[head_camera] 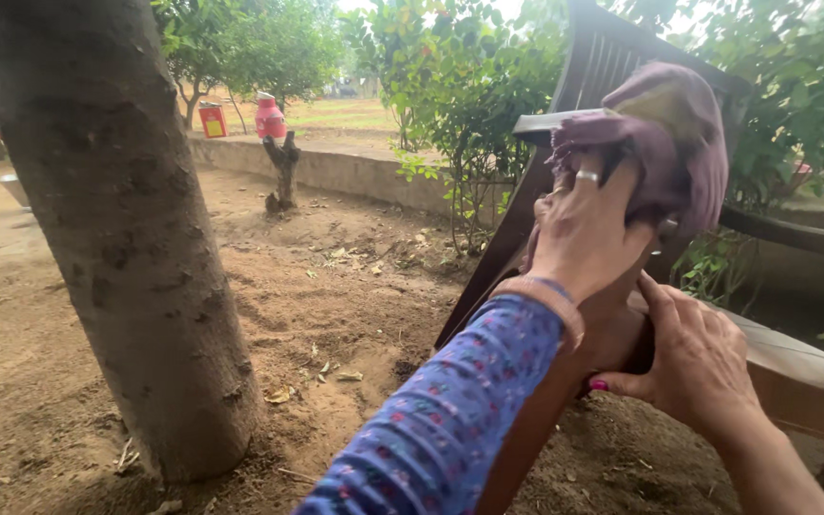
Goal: The person wipes a brown plastic patio chair with a purple cloth, first the seat, then tilts the chair to wipe its legs and underside, then rights it and wipes the seat and armrests again.
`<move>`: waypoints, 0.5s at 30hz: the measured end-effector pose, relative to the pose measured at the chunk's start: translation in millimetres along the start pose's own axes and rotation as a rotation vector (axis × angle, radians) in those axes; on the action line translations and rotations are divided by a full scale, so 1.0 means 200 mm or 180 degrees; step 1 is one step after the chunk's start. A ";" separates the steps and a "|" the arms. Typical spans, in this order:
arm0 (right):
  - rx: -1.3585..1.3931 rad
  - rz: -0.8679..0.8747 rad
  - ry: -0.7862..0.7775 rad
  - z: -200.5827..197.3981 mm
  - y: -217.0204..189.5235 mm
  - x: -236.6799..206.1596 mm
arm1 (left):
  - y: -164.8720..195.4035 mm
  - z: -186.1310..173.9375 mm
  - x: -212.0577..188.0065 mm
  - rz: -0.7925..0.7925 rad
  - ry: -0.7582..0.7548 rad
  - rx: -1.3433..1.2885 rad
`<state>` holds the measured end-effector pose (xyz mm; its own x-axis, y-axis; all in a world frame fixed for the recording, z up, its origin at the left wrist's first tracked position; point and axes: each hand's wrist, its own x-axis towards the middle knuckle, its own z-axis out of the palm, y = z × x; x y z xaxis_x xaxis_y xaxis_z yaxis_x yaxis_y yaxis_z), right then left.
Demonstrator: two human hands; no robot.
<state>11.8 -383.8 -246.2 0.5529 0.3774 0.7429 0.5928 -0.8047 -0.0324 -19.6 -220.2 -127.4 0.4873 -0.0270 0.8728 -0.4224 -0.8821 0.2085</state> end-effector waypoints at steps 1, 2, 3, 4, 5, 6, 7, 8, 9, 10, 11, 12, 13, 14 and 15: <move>-0.0036 0.0060 0.0018 0.01 0.00 -0.01 | -0.01 -0.01 -0.04 0.0207 0.0064 0.0100; -0.0074 0.0122 0.0040 0.02 0.00 -0.02 | -0.02 -0.01 -0.08 0.0417 0.0129 0.0199; -0.0174 0.0215 -0.0015 0.02 0.00 -0.03 | -0.04 -0.02 -0.13 0.0452 0.0114 0.0183; -0.0268 0.0307 -0.0067 0.02 -0.01 -0.04 | -0.06 -0.02 -0.18 0.0489 0.0101 0.0174; -0.0355 0.0401 -0.0138 0.01 -0.02 -0.05 | -0.07 -0.03 -0.25 0.0512 0.0073 0.0164; -0.0193 0.0270 0.0048 -0.01 -0.03 -0.06 | -0.09 -0.04 -0.32 0.0559 0.0012 0.0228; -0.0026 0.0131 0.0236 -0.03 -0.05 -0.06 | -0.11 -0.06 -0.38 0.0609 -0.0047 0.0301; 0.0137 -0.0009 0.0408 -0.06 -0.07 -0.07 | -0.13 -0.06 -0.44 0.0649 -0.0115 0.0368; -0.0124 0.0185 -0.0139 -0.09 -0.10 -0.06 | -0.14 -0.07 -0.50 0.0628 -0.0213 0.0411; -0.0385 0.0375 -0.0697 -0.12 -0.12 -0.04 | -0.15 -0.08 -0.56 0.0597 -0.0315 0.0453; -0.0648 0.0561 -0.1253 -0.15 -0.14 -0.03 | -0.16 -0.09 -0.59 0.0565 -0.0412 0.0495; -0.0712 0.0609 -0.1454 -0.17 -0.16 0.00 | -0.18 -0.10 -0.60 0.0610 -0.0356 0.0444; -0.0777 0.0659 -0.1658 -0.19 -0.18 0.01 | -0.19 -0.10 -0.60 0.0657 -0.0306 0.0388; -0.0845 0.0706 -0.1871 -0.21 -0.18 0.02 | -0.19 -0.10 -0.58 0.0700 -0.0257 0.0326; -0.0915 0.0750 -0.2090 -0.21 -0.18 0.02 | -0.18 -0.10 -0.55 0.0608 -0.0346 0.0276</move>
<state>-31.9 -371.8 -213.8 0.9349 0.3036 0.1838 0.2892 -0.9519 0.1014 -73.9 -175.1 -222.2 0.4862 -0.2437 0.8392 -0.4500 -0.8931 0.0014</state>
